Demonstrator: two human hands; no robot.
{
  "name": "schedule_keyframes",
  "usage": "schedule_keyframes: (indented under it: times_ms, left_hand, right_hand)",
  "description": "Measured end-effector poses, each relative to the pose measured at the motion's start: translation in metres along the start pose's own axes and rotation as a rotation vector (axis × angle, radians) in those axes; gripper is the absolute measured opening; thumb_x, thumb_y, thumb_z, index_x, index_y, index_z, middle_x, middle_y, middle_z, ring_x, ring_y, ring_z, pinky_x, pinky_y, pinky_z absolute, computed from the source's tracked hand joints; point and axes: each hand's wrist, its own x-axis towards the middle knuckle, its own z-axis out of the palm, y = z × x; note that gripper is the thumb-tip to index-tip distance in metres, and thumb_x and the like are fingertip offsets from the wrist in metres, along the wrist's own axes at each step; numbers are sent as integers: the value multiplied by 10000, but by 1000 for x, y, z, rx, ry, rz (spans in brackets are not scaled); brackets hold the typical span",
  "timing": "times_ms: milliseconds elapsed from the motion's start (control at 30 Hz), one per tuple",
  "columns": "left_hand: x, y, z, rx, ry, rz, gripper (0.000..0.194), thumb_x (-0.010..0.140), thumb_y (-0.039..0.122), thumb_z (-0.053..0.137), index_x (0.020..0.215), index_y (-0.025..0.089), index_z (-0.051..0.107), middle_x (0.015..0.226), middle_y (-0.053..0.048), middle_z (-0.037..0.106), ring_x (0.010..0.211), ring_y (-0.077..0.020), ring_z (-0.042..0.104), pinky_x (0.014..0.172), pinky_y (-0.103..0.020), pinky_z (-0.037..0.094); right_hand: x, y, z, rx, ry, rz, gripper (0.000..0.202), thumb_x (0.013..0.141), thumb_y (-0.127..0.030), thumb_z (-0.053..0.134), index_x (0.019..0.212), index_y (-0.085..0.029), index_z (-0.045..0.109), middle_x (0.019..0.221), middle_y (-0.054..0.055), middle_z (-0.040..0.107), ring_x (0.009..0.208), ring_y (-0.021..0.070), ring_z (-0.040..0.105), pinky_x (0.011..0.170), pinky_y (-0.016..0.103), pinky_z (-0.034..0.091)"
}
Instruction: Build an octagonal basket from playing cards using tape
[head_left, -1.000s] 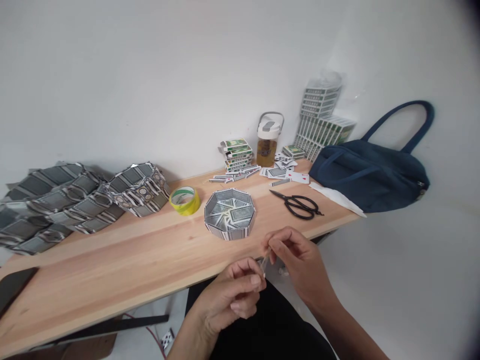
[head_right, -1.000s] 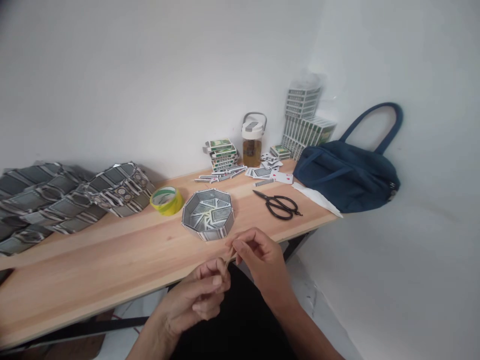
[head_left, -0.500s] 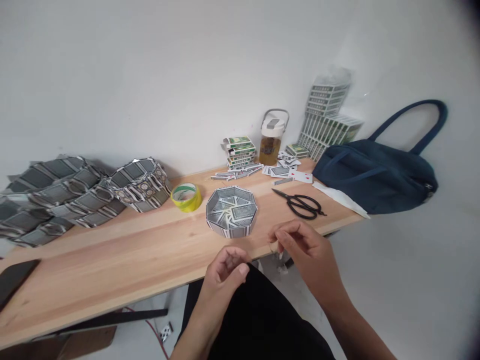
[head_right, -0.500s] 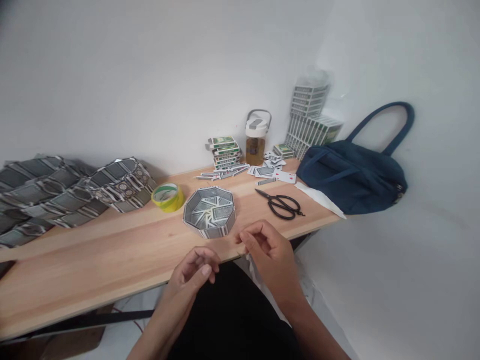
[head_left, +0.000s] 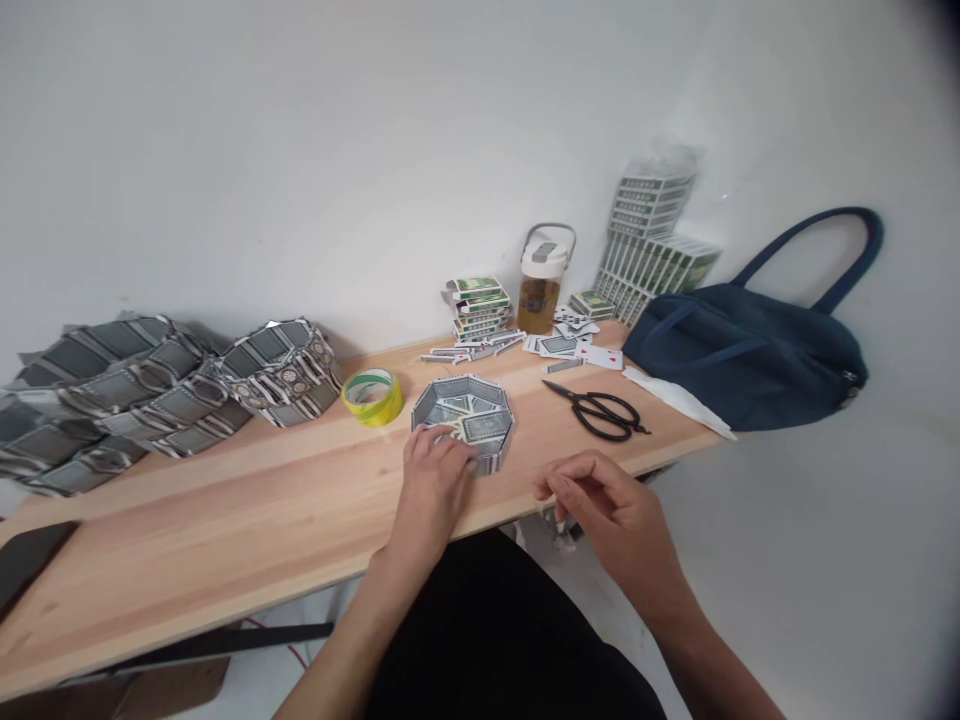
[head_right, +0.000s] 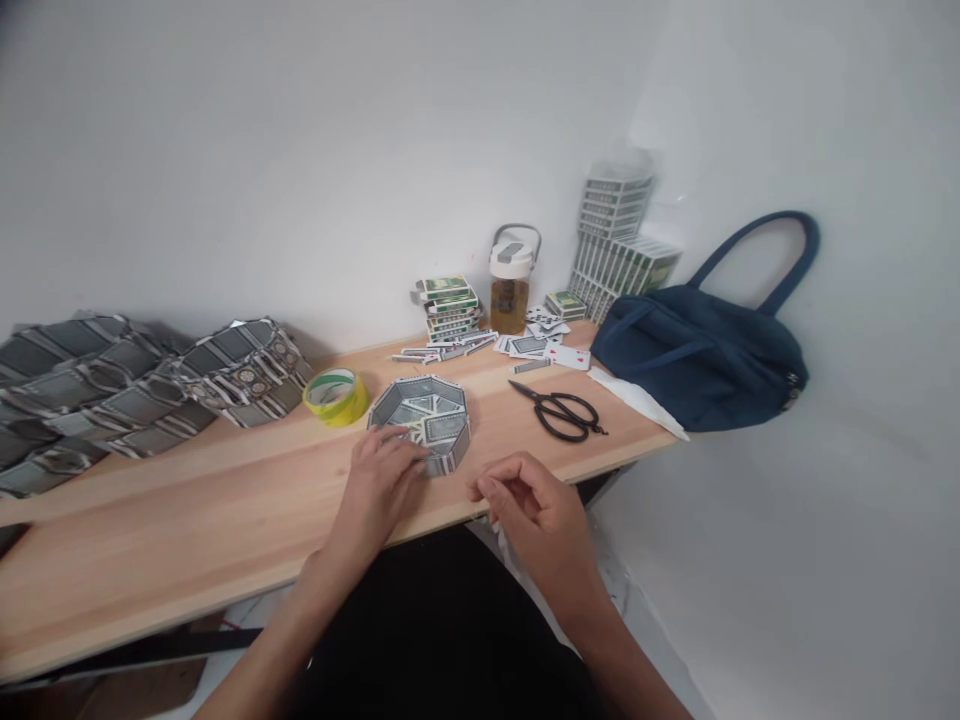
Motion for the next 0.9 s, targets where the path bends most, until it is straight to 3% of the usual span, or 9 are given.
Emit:
schedule_keyframes:
  times_ms: [167,233,333,467,567,633,767,900]
  left_hand:
    - [13,5,-20,-273,67,-99,144,880,168,535,845,204,670,872,-25,692,902,-194,599,1047,-444,313]
    - [19,6,-33,-494,125,-240,100,863,218,577,852,202,675,818,-8,669,802,-163,585,870,-319,426]
    - [26,0,-46,-996,206,-476,129,830,306,645,822,179,669,762,6,639,698,-117,542,685,-215,430]
    - [27,-18,-44,-1553,70,-829,111,781,230,704,835,145,658,790,-11,667,658,-100,562,659,-206,466]
    - [20,-31,-32,-1655,99,-1090,73,833,117,613,893,145,646,827,-23,691,694,-116,620,676,-231,510]
    - [15,-39,-24,-1670,120,-1166,83,861,101,565,883,143,633,836,-34,698,709,-138,648,679,-270,542]
    - [8,-55,-18,-1614,146,-1158,113,863,71,534,870,137,626,786,-39,694,673,-145,661,668,-298,572]
    - [0,-65,-22,-1498,85,-1065,125,812,71,591,910,114,655,801,-65,700,668,-142,655,658,-285,568]
  right_hand:
    - [1,2,-8,-2,27,-2,220,880,-379,588,745,-207,606,793,9,682,588,95,556,572,205,471]
    - [3,2,-11,-3,53,3,218,880,-380,591,747,-207,600,801,11,684,588,96,558,583,211,473]
    - [6,2,-15,-2,77,3,215,879,-382,593,754,-207,598,813,13,684,593,98,560,596,221,474]
    - [10,1,-16,-6,53,-7,229,881,-388,587,742,-206,599,774,8,667,607,105,562,595,221,471]
    - [13,0,-14,3,30,-16,229,884,-386,584,744,-206,605,770,7,663,618,106,570,601,218,478]
    - [16,-2,-11,11,23,-19,224,884,-383,586,748,-207,609,770,5,664,618,103,574,602,215,480]
    - [21,-7,-4,27,10,-30,215,883,-367,592,742,-204,603,767,1,665,611,96,572,601,208,478]
    - [25,-10,3,35,-8,-27,209,881,-361,595,748,-199,602,790,7,673,592,92,567,589,211,477]
